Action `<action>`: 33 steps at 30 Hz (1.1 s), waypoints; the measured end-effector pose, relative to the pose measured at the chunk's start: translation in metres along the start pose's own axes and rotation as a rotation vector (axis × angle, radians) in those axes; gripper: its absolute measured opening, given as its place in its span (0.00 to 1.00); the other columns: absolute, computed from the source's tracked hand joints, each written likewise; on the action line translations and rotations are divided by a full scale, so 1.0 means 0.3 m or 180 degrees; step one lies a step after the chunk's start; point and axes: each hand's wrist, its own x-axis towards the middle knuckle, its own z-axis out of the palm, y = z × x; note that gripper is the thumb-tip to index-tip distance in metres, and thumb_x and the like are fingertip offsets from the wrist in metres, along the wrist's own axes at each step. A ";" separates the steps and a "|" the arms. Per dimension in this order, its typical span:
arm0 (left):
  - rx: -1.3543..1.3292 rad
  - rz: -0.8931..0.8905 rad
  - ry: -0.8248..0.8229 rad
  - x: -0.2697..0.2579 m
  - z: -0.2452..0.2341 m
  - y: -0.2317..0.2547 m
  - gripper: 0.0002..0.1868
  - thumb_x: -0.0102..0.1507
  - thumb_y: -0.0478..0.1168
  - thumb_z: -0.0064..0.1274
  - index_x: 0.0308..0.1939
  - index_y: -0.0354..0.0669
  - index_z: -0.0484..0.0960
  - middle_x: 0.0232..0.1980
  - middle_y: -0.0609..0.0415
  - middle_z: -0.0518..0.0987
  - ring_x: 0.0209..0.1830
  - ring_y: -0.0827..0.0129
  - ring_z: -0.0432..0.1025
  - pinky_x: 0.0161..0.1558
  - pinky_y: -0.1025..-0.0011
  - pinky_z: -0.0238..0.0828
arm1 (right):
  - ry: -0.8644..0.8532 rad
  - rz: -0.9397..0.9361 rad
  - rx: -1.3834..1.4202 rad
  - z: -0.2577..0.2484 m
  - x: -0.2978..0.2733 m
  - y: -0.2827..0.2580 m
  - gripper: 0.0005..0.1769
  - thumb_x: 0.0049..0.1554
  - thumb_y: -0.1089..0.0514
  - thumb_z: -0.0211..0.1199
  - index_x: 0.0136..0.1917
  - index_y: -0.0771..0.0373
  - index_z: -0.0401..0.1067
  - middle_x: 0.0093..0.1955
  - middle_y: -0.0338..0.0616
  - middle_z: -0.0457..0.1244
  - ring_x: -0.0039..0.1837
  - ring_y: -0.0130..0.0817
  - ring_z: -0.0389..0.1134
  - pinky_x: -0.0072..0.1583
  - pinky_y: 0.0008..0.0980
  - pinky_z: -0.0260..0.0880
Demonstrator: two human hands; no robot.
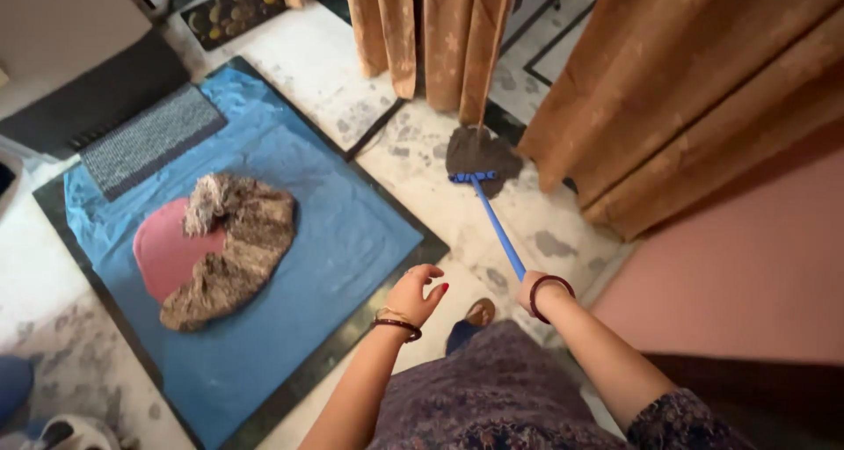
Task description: Mop and clean the marble floor around various household objects using a blue-handled mop.
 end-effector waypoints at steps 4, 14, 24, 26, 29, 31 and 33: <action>0.0043 -0.0238 0.0005 -0.152 0.075 0.047 0.17 0.61 0.46 0.59 0.50 0.42 0.82 0.53 0.47 0.81 0.52 0.58 0.78 0.52 0.63 0.75 | 0.0140 0.0009 0.0047 0.119 -0.077 0.107 0.20 0.55 0.60 0.57 0.59 0.70 0.77 0.53 0.61 0.71 0.54 0.49 0.75 0.55 0.45 0.74; -0.0024 -0.0090 0.0037 -0.216 0.466 0.292 0.17 0.61 0.47 0.60 0.50 0.42 0.82 0.51 0.47 0.82 0.50 0.57 0.78 0.51 0.63 0.75 | -0.0155 -0.0964 -0.0116 0.218 -0.253 0.762 0.14 0.54 0.59 0.61 0.51 0.67 0.79 0.42 0.53 0.71 0.43 0.43 0.73 0.46 0.41 0.72; 0.0334 0.0280 -0.0310 -0.157 0.711 0.398 0.16 0.60 0.47 0.60 0.47 0.42 0.82 0.48 0.45 0.82 0.49 0.52 0.77 0.51 0.58 0.74 | -0.0251 -0.0445 0.2729 0.318 -0.181 0.999 0.19 0.48 0.68 0.65 0.55 0.61 0.77 0.28 0.48 0.61 0.27 0.38 0.61 0.30 0.39 0.60; 0.0345 0.0236 -0.0333 -0.147 0.722 0.407 0.16 0.60 0.47 0.60 0.47 0.43 0.82 0.48 0.45 0.82 0.49 0.52 0.77 0.51 0.58 0.74 | 0.0016 -0.0495 0.1966 0.267 -0.190 0.939 0.14 0.49 0.62 0.68 0.51 0.66 0.78 0.30 0.49 0.64 0.30 0.38 0.65 0.33 0.38 0.64; 0.0334 0.0142 -0.0374 -0.142 0.731 0.382 0.16 0.60 0.47 0.60 0.47 0.44 0.82 0.48 0.45 0.82 0.49 0.52 0.77 0.51 0.58 0.74 | 0.0259 -0.0587 0.1229 0.197 -0.204 0.836 0.17 0.48 0.55 0.74 0.47 0.68 0.78 0.33 0.51 0.69 0.34 0.39 0.70 0.39 0.38 0.71; 0.0318 0.0099 -0.0372 -0.120 0.729 0.342 0.16 0.60 0.47 0.60 0.48 0.44 0.82 0.49 0.45 0.82 0.49 0.52 0.77 0.51 0.59 0.74 | 0.0255 -0.0647 0.1250 0.141 -0.186 0.761 0.19 0.46 0.55 0.75 0.48 0.66 0.78 0.35 0.51 0.70 0.36 0.40 0.72 0.41 0.39 0.72; 0.0234 0.0026 -0.0365 -0.090 0.718 0.287 0.16 0.60 0.47 0.60 0.48 0.44 0.82 0.50 0.45 0.82 0.50 0.53 0.77 0.51 0.59 0.75 | 0.0282 -0.0743 0.0542 0.089 -0.153 0.682 0.15 0.49 0.59 0.65 0.52 0.61 0.75 0.36 0.56 0.70 0.37 0.43 0.73 0.43 0.41 0.74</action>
